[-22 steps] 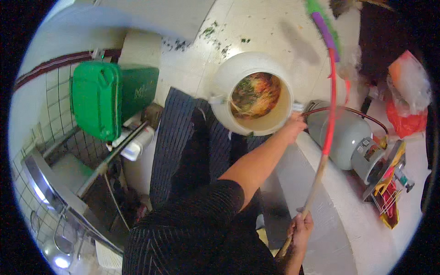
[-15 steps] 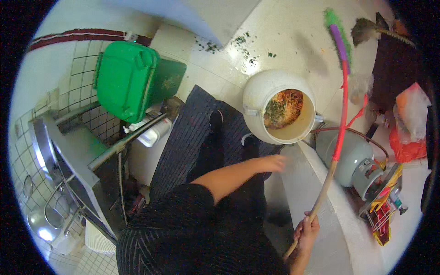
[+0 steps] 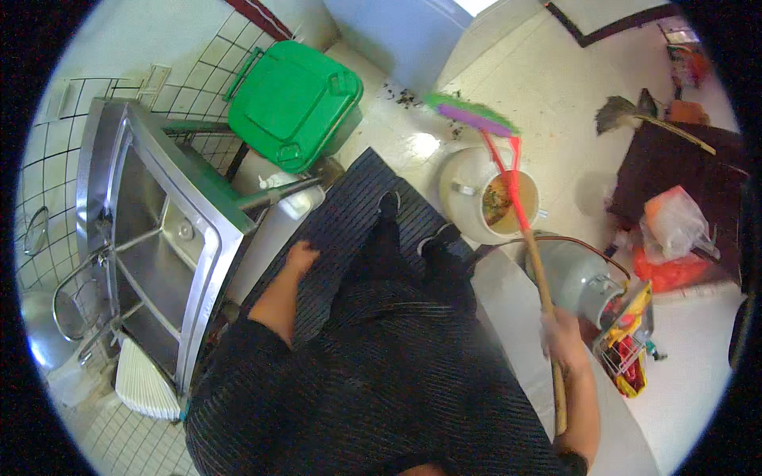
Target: The person sweeps a commercial kitchen floor using a broom, moving a mat and a bucket to access areas underneath. Debris is swept into a bucket. The person then moves the mat and bucket back and continues sweeping the remaining floor area.
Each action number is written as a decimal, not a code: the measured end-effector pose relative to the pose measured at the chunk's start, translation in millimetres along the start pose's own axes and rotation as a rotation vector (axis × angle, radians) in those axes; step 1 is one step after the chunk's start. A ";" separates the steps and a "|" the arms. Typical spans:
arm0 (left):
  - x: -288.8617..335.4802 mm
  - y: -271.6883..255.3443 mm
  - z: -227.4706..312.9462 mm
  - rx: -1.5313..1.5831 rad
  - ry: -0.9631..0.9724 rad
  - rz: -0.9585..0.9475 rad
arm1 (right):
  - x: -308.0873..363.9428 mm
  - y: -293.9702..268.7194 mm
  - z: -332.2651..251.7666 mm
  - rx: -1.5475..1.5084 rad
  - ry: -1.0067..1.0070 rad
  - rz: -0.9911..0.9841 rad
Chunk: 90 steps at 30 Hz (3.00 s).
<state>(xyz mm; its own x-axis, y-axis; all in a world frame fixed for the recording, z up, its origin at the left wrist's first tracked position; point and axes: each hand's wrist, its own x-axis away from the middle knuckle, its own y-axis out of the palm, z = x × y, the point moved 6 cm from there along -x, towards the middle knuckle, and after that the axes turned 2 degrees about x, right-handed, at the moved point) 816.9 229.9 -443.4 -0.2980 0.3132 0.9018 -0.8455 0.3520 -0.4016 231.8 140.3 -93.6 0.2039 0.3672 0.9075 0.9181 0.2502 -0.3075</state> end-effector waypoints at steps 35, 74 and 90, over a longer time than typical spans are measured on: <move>257.4 274.3 -155.0 0.796 0.221 0.258 | -340.4 -20.3 -7.2 -0.370 -0.010 -0.246; 318.0 464.7 -602.5 1.358 -0.616 0.449 | -127.7 592.4 93.4 2.437 -1.587 -0.995; 460.2 388.0 -662.9 1.881 -1.293 1.366 | 240.7 1190.7 417.1 2.345 -1.682 -1.186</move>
<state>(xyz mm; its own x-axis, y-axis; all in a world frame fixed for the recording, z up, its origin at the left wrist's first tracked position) 645.5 1095.3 -290.2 -0.0729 -0.9296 0.3614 0.7002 -0.3057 -0.6452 1232.2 900.2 -360.7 -0.5349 -0.6582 0.5298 -0.6928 -0.0173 -0.7209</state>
